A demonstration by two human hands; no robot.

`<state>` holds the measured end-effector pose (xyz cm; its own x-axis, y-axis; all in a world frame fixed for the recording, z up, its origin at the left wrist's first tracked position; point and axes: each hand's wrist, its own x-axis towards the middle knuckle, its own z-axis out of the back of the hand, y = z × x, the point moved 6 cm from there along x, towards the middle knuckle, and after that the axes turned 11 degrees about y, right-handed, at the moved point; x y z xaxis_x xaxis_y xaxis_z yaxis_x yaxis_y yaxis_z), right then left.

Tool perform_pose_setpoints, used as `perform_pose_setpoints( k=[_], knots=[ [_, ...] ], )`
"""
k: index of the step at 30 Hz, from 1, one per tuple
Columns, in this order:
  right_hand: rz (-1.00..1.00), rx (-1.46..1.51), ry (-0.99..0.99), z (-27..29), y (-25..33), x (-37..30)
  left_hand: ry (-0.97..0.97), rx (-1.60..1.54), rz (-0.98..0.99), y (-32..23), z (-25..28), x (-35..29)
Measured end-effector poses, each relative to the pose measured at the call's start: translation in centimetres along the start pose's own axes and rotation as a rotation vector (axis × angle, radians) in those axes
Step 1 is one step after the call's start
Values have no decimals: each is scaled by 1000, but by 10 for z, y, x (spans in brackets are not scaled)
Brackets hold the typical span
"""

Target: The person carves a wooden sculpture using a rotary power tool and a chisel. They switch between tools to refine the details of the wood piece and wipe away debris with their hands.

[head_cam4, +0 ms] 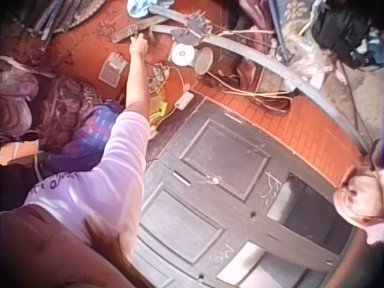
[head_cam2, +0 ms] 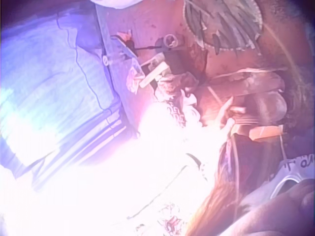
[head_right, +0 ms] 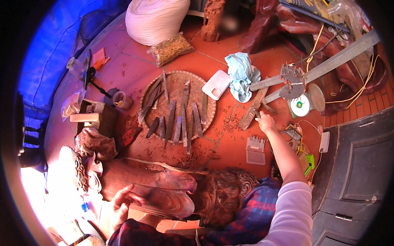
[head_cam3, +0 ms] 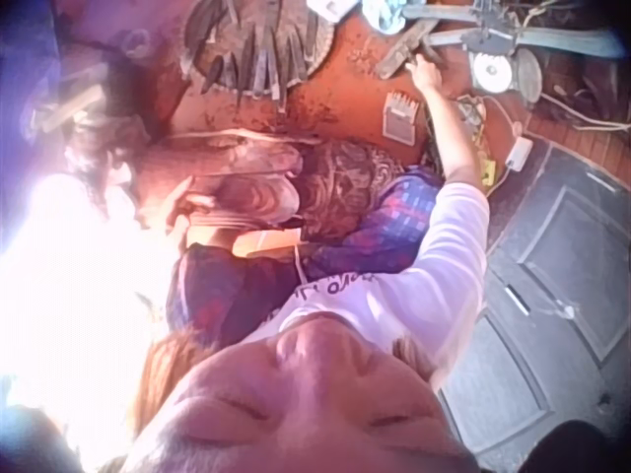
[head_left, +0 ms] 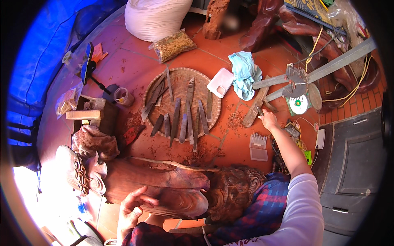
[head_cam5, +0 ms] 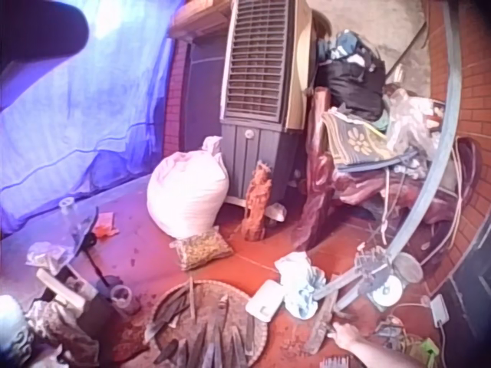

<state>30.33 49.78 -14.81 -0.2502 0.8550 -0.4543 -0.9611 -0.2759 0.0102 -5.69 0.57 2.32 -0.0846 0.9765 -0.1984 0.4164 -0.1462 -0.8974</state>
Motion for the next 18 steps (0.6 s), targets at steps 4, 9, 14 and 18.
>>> perform_pose_setpoints(
  k=[4, 9, 14, 18],
  knots=[
    [22, 4, -16, 0, -3, 3, 8, 1, 0, 0, -1, 2],
    [130, -39, -71, 1, 3, 8, 6, 14, 39, -2, 2, -5],
    [94, -22, -45, -5, -11, 9, 134, 75, 88, -17, -3, 4],
    [78, -31, -32, 1, 10, -1, 145, 65, 4, -13, 1, -1]
  ],
)
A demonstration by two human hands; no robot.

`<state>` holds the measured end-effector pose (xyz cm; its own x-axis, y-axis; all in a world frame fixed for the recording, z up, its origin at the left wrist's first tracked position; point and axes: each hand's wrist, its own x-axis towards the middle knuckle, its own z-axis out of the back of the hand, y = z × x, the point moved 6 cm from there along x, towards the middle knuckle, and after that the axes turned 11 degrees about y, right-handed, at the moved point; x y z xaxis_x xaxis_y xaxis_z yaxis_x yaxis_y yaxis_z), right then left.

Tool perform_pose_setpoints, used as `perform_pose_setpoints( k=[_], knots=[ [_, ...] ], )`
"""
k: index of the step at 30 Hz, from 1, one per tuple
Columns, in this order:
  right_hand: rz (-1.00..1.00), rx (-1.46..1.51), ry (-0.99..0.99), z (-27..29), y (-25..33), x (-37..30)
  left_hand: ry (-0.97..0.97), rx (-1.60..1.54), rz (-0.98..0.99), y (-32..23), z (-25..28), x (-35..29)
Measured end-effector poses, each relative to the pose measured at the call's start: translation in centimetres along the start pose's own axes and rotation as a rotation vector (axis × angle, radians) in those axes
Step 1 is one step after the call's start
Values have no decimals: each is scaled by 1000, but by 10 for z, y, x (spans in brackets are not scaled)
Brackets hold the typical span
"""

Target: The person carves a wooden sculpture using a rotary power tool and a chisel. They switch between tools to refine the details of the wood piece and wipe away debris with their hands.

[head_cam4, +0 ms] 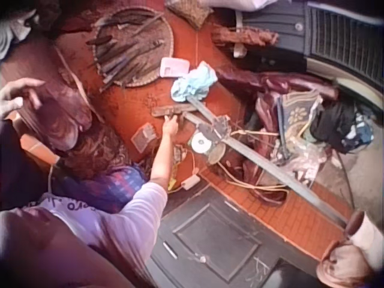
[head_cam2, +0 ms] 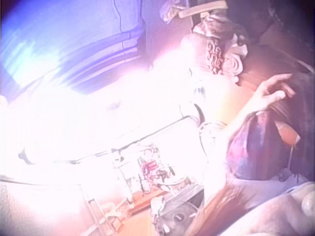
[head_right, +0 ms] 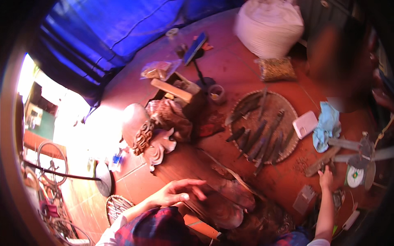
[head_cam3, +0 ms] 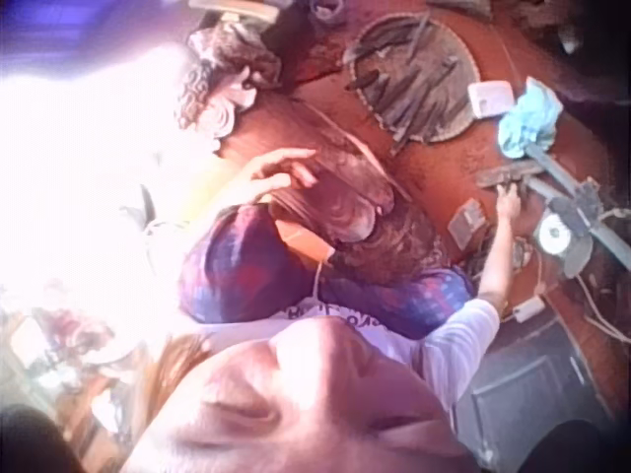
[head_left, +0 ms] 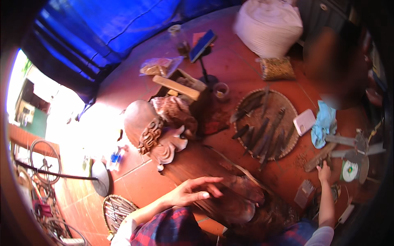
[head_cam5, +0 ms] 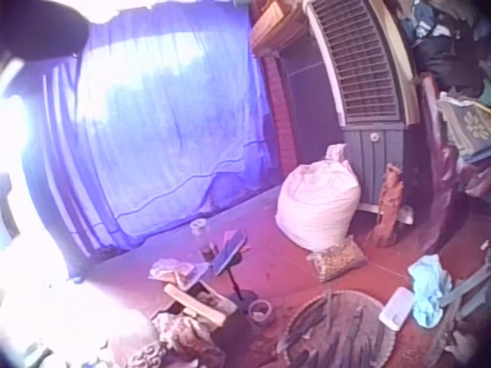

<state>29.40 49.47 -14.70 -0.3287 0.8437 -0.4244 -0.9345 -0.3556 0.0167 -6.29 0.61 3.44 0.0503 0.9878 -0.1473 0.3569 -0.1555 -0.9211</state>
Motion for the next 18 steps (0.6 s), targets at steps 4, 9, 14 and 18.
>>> perform_pose_setpoints(
  k=[4, 9, 14, 18],
  knots=[
    [-18, -55, 23, 5, 2, -2, 12, 18, 2, 8, 1, 0],
    [-68, -97, 35, -4, -9, 7, 0, 15, -12, 5, 0, 0],
    [-53, -101, 18, -7, -11, 8, -1, 6, 23, 4, 1, 1],
    [-67, -74, 23, -10, -12, 12, -17, 42, 21, -1, 0, -1]
  ],
)
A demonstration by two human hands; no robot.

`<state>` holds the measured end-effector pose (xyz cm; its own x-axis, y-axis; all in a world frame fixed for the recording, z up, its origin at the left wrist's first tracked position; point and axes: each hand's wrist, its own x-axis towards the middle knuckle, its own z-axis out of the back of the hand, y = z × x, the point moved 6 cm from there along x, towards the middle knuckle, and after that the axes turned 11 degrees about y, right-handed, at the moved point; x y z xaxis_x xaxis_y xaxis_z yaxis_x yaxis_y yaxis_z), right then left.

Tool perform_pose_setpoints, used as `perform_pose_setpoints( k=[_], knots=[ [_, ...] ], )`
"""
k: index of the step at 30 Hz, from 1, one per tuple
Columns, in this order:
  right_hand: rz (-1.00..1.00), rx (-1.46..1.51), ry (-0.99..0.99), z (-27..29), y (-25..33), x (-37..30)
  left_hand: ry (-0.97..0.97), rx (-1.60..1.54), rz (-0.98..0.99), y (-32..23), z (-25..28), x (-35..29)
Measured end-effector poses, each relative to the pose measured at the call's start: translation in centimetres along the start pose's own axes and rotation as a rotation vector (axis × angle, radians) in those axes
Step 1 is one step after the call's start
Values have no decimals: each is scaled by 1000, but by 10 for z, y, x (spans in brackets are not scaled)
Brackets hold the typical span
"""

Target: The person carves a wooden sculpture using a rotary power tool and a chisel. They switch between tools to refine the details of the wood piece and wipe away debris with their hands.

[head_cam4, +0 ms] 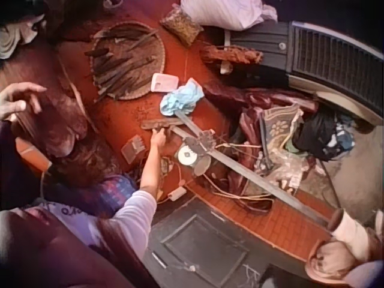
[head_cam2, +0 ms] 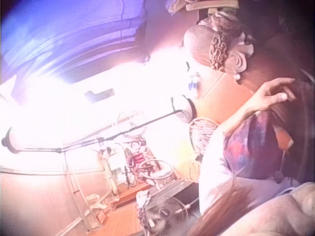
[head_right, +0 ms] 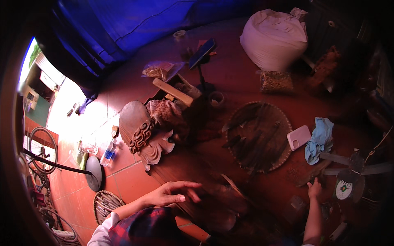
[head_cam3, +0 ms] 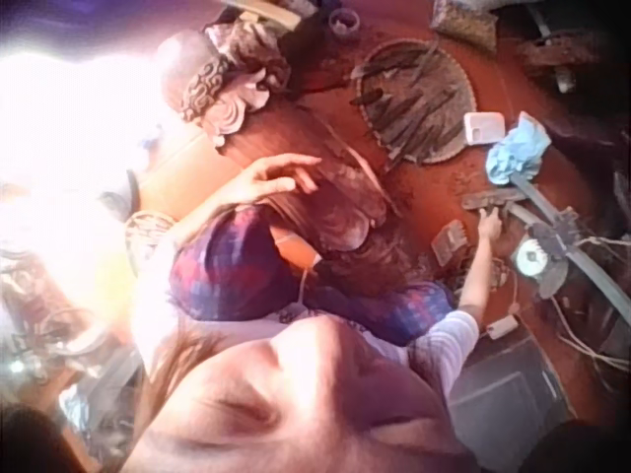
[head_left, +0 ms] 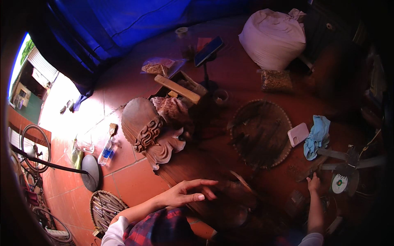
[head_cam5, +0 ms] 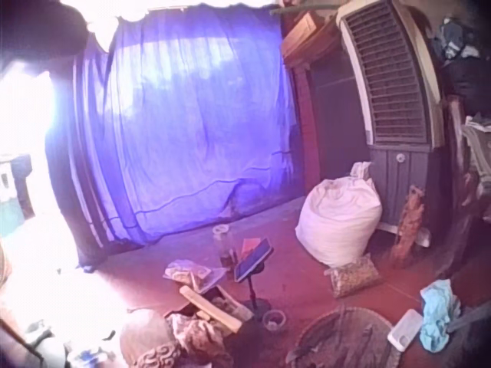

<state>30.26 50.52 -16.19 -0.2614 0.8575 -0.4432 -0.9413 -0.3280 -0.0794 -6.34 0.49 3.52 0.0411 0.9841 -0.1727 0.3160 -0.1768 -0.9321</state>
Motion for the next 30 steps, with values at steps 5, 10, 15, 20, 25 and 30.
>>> perform_pose_setpoints(
  k=[5, 10, 15, 20, 25, 30],
  knots=[
    [-37, -36, -18, 3, -5, -3, -3, -7, 27, -2, -1, 5],
    [-38, -1, 20, 15, 9, -12, -45, -75, 61, 5, 0, -2],
    [-27, -95, 51, 39, -3, -27, -49, -84, 11, 6, 4, -5],
    [190, -107, -7, 91, 54, -65, -126, -90, -31, 2, 10, -24],
    [452, 492, 275, 108, 144, -67, -117, -87, -41, 1, 13, -32],
    [441, 433, 550, 50, 243, -39, -104, -155, -38, 0, 16, -53]
  ],
)
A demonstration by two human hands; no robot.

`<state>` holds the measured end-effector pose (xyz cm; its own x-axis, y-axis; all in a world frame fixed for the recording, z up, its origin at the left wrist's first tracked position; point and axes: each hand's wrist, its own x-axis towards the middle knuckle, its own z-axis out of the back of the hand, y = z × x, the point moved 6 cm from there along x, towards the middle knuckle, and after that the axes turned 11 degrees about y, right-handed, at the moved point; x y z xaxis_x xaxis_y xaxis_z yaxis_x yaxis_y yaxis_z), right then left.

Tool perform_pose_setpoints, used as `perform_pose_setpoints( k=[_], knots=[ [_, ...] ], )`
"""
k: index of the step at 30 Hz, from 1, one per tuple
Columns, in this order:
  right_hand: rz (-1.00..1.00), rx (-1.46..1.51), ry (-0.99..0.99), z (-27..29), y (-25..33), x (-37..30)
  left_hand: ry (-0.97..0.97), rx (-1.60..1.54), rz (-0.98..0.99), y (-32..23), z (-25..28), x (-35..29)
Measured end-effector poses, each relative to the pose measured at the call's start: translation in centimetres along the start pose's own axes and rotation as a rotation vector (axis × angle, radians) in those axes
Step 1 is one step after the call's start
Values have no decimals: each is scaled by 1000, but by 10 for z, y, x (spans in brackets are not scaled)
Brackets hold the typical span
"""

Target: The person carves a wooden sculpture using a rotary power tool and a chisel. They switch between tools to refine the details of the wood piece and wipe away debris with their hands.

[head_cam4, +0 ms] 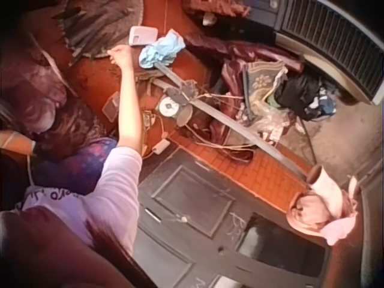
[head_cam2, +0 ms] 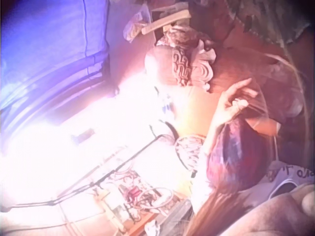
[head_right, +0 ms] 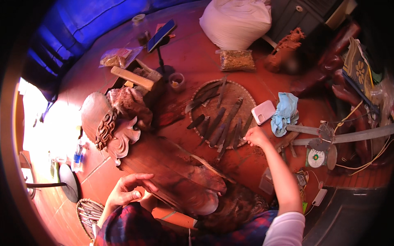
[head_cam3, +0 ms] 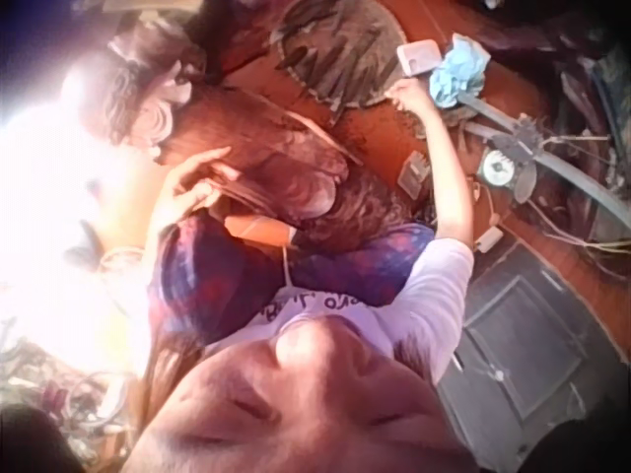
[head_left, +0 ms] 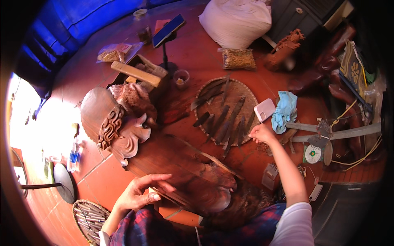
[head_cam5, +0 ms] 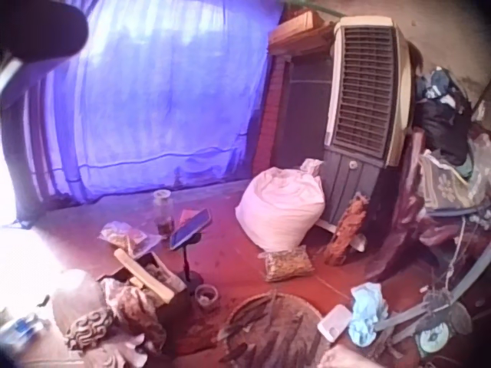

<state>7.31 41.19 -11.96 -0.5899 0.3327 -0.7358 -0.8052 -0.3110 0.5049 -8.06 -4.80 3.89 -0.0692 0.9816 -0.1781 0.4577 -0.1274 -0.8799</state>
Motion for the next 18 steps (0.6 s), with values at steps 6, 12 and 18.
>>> perform_pose_setpoints(
  k=[6, 12, 18],
  knots=[
    [-195, -396, -570, -20, 4, 30, -167, 164, -98, -9, 20, -44],
    [24, -58, -432, -47, 20, 65, -456, 15, -152, 10, 51, -96],
    [149, 273, -275, -74, 42, 56, -718, 19, -66, 24, 86, -97]
  ],
)
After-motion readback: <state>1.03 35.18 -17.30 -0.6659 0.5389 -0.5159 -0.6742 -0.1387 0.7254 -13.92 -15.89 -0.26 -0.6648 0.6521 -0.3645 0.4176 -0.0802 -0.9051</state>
